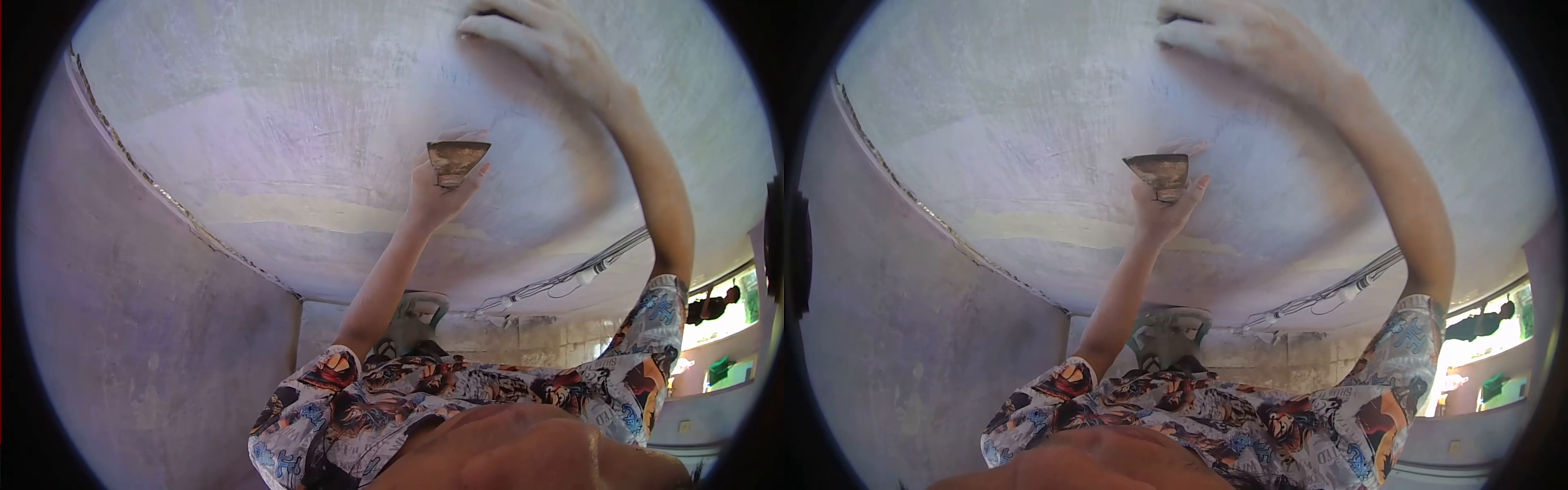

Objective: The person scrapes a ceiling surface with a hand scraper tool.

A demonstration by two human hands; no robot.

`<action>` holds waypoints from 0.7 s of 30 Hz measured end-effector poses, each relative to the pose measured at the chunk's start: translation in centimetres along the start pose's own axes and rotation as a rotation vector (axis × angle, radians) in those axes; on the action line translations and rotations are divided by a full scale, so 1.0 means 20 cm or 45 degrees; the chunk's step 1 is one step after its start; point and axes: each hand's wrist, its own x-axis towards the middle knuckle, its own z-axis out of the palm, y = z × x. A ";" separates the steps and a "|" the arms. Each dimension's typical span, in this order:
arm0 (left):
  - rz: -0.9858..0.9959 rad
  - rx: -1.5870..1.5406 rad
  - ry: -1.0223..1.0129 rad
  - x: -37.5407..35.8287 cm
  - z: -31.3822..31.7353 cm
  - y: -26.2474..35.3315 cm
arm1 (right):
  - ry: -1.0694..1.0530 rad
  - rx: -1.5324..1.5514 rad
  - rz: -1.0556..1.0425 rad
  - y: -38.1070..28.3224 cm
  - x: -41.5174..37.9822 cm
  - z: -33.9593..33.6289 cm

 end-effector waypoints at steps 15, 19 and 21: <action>-0.179 -0.130 -0.146 0.01 0.01 0.10 | -0.290 0.102 -0.325 0.07 0.08 -0.01; -0.067 -0.119 -0.183 0.00 0.05 0.09 | -0.313 0.069 -0.015 0.11 -0.03 -0.17; -0.105 -0.108 -0.187 0.00 0.02 0.09 | -0.353 0.230 0.044 -0.03 0.06 0.03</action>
